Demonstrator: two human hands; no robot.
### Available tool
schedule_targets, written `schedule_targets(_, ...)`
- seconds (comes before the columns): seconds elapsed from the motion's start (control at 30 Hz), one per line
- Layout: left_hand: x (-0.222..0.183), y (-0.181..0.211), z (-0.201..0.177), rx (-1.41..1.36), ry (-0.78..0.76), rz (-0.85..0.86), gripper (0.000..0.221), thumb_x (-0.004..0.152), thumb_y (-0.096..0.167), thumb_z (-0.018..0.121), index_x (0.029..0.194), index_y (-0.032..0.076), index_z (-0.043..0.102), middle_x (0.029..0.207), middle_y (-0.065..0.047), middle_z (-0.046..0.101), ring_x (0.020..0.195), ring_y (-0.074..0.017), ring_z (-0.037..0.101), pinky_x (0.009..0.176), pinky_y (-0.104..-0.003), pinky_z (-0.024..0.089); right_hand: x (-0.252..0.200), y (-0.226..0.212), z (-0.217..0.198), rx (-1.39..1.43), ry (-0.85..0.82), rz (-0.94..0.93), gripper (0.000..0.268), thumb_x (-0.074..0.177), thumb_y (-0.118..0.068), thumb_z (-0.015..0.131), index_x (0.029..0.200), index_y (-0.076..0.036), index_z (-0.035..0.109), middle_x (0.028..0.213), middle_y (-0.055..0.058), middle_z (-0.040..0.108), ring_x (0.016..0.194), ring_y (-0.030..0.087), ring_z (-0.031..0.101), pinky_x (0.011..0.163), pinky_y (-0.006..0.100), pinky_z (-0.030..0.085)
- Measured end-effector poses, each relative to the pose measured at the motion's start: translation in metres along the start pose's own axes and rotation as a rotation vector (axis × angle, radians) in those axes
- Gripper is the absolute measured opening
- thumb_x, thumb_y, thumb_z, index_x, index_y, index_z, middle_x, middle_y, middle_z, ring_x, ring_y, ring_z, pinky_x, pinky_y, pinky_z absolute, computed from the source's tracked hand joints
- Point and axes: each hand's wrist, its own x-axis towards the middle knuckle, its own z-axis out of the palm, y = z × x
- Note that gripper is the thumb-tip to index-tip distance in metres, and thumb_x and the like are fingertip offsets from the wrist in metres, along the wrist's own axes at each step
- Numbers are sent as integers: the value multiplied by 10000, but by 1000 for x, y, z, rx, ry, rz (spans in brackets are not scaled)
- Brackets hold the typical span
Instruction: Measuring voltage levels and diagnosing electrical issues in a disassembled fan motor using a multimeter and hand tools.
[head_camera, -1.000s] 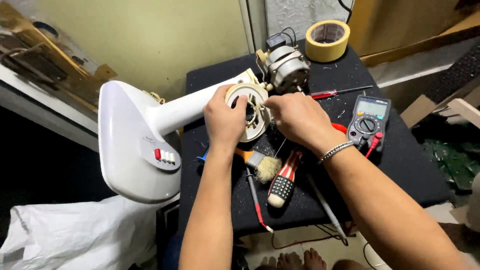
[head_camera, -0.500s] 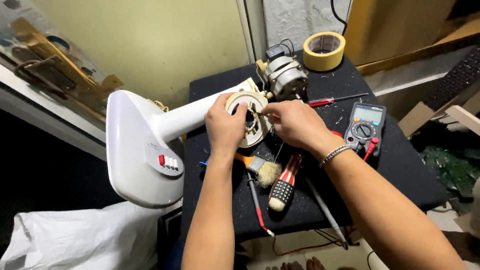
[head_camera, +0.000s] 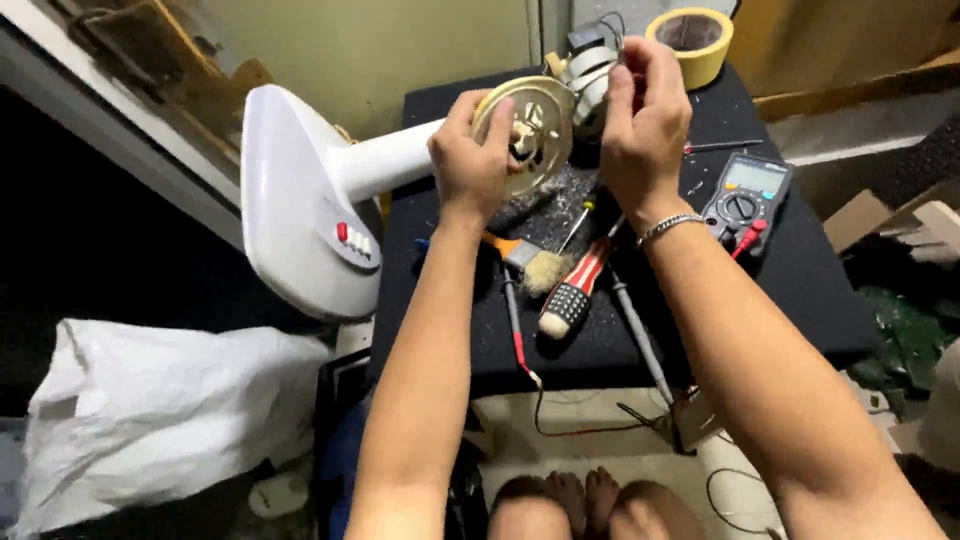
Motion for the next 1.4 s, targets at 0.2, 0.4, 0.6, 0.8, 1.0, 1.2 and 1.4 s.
schedule_targets(0.2, 4, -3, -5, 414, -346, -83, 192, 923, 315, 588, 884, 129, 567, 754, -47, 656, 677, -242, 602, 596, -397, 410, -5, 2, 1, 114, 64, 105, 193, 1075, -110, 497, 1187, 33, 565, 1072, 175, 648, 961, 288, 633, 818, 386, 547)
schedule_targets(0.4, 0, 23, 4, 582, -406, -234, 239, 807, 345, 641, 931, 168, 743, 904, -87, 783, 884, -323, 702, 750, -428, 516, -10, 13, 6, 12, -16, 31, 166, 1051, -88, 531, 1099, 49, 612, 1016, 178, 620, 911, 285, 583, 772, 377, 490)
schedule_targets(0.6, -28, 70, 4, 622, -190, -40, 249, 894, 327, 598, 810, 109, 511, 695, -118, 653, 640, -374, 585, 567, -498, 424, -12, 21, 5, -5, 10, 69, 175, 1036, -136, 553, 1087, 6, 643, 984, 158, 645, 882, 302, 608, 770, 413, 481)
schedule_targets(0.8, -28, 66, 9, 518, 27, 53, 182, 840, 311, 640, 815, 131, 632, 721, -71, 737, 671, -344, 668, 637, -459, 493, -11, 27, 7, -3, 45, 83, 192, 1024, -180, 522, 975, -9, 593, 930, 199, 631, 818, 371, 607, 703, 454, 461)
schedule_targets(1.0, -31, 36, 2, 606, -129, -350, 229, 809, 390, 590, 806, 162, 616, 753, -85, 679, 709, -317, 630, 634, -455, 466, -8, 27, 4, 56, 24, 238, 409, 940, -117, 439, 1256, 71, 617, 1112, 212, 647, 1021, 337, 631, 915, 432, 510)
schedule_targets(1.2, -14, 42, -3, 460, -323, -436, 258, 798, 357, 591, 858, 169, 757, 715, 26, 770, 506, -152, 724, 588, -299, 568, 2, 10, -7, 47, 80, 144, 377, 1000, -114, 582, 1343, 41, 588, 1286, 236, 662, 1191, 370, 626, 1047, 452, 487)
schedule_targets(1.4, 28, -11, 5, 172, 33, -315, 183, 865, 346, 746, 848, 169, 789, 695, -81, 715, 698, -231, 703, 689, -352, 549, 6, -4, -6, 115, 92, 184, 387, 926, -95, 718, 1310, -117, 675, 1027, 185, 726, 934, 386, 715, 751, 424, 584)
